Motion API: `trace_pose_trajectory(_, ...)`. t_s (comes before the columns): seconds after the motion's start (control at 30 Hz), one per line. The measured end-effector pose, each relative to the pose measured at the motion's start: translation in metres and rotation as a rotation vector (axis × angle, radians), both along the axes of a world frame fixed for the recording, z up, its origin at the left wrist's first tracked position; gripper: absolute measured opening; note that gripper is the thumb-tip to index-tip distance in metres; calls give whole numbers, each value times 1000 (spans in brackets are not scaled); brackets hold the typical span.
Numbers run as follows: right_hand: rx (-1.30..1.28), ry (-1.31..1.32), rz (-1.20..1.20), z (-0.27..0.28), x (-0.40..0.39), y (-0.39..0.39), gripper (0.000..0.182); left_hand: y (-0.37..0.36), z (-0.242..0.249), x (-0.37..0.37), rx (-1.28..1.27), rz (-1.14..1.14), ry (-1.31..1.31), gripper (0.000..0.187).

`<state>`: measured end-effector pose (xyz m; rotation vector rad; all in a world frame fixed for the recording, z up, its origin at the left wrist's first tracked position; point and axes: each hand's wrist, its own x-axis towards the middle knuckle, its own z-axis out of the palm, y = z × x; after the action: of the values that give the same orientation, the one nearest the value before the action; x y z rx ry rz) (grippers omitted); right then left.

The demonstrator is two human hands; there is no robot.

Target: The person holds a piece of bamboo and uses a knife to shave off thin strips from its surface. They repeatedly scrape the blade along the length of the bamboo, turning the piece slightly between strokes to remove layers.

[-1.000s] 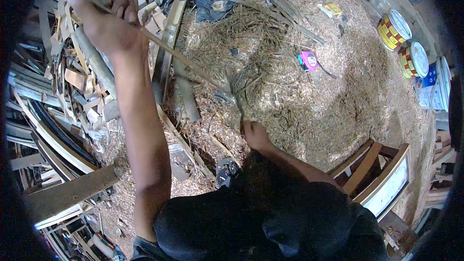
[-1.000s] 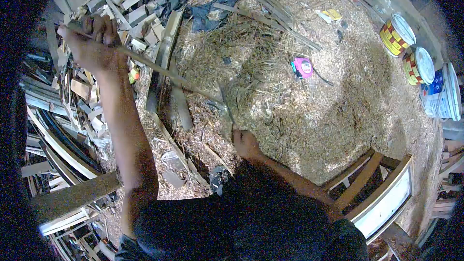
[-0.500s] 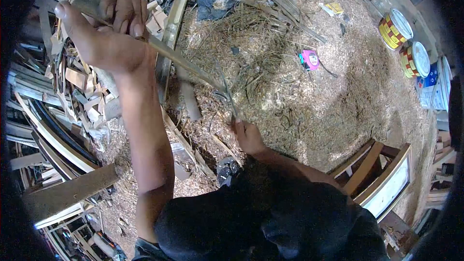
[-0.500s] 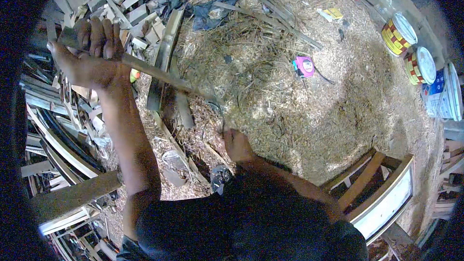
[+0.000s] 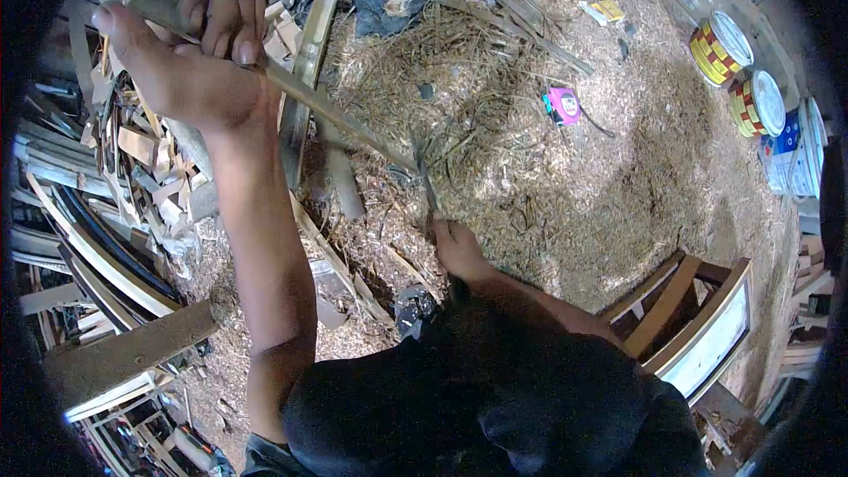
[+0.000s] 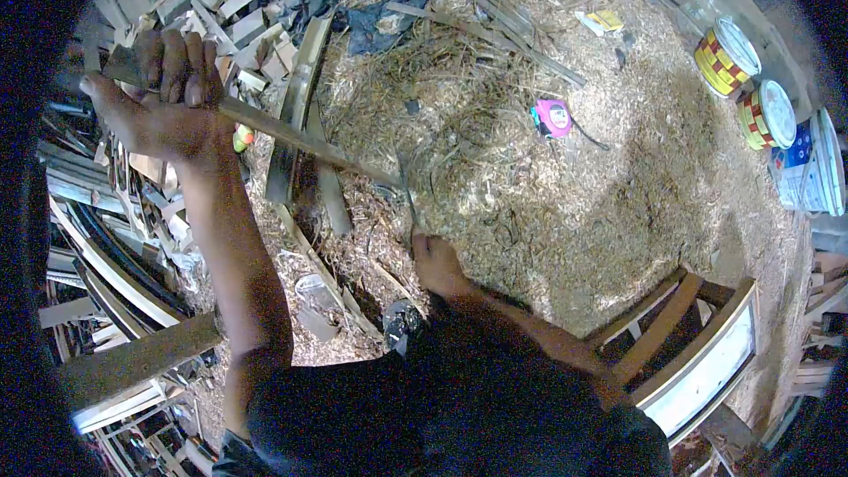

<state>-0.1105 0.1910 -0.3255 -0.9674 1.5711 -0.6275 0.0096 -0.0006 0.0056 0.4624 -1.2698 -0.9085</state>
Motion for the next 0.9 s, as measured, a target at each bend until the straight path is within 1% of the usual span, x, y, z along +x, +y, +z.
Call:
trace_pose_trajectory(0.03, -2, 0, 1, 16, -2, -6, 53, -1, -1, 1, -2, 1, 0, 57)
trace_pose_trajectory(0.1, -272, -107, 44, 53, -4, -15, 57, -1, -2, 4, -3, -189, 22, 58)
trace_pose_trajectory(0.13, -423, -223, 4, 67, 1, -22, 55, 2, -1, 2, -3, -191, 19, 58)
trace_pose_trajectory(0.17, -424, -225, 1, 88, -1, -30, 55, 7, 0, -2, 12, -126, -5, 58)
trace_pose_trajectory(0.2, -308, -312, 74, 115, -4, -41, 55, 11, 1, -5, 24, -58, -27, 58)
trace_pose_trajectory(0.23, -193, -398, 149, 141, -7, -49, 54, 13, 1, -7, 21, -56, -28, 58)
trace_pose_trajectory(0.27, -196, -399, 151, 167, -7, -55, 54, 14, 1, -8, 1, -51, -43, 58)
trace_pose_trajectory(0.3, -261, -345, 149, 192, -5, -61, 55, 16, 1, -10, -18, -46, -58, 58)
trace_pose_trajectory(0.33, -322, -291, 146, 203, -4, -62, 55, 18, 1, -13, -17, -46, -59, 58)
trace_pose_trajectory(0.37, -321, -291, 147, 201, -2, -61, 55, 21, 2, -15, -8, -48, -42, 58)
trace_pose_trajectory(0.43, -747, -138, 115, 186, 3, -60, 59, 27, 3, -18, -1, -42, -24, 58)
trace_pose_trajectory(0.47, -357, -264, 130, 172, 0, -60, 44, 29, 3, -19, 0, -1, -37, 58)
trace_pose_trajectory(0.5, -363, -263, 133, 148, -2, -58, 44, 31, 4, -21, -3, 38, -48, 59)
trace_pose_trajectory(0.53, -283, -276, 138, 119, -4, -57, 43, 33, 3, -25, 21, 19, 0, 60)
trace_pose_trajectory(0.57, -197, -286, 143, 105, -6, -56, 41, 37, 5, -30, 16, 23, 5, 60)
trace_pose_trajectory(0.6, -114, -224, 128, 117, -8, -57, 41, 40, 7, -36, 33, 54, 6, 60)
trace_pose_trajectory(0.63, -109, -223, 127, 123, -9, -56, 41, 44, 9, -41, 59, 83, 4, 60)
trace_pose_trajectory(0.7, -208, -248, 113, 131, -10, -53, 43, 45, 9, -46, 71, 63, 21, 60)
trace_pose_trajectory(0.73, -210, -248, 113, 143, -11, -53, 43, 45, 8, -45, 92, 64, 36, 60)
trace_pose_trajectory(0.8, -500, -281, 117, 163, -10, -45, 45, 46, 8, -45, 122, 68, 47, 60)
trace_pose_trajectory(0.83, -498, -283, 119, 153, -6, -43, 45, 46, 11, -47, 113, 81, 39, 60)
trace_pose_trajectory(0.9, -712, -174, 48, 107, 5, -43, 47, 43, 12, -45, 97, 95, 33, 59)
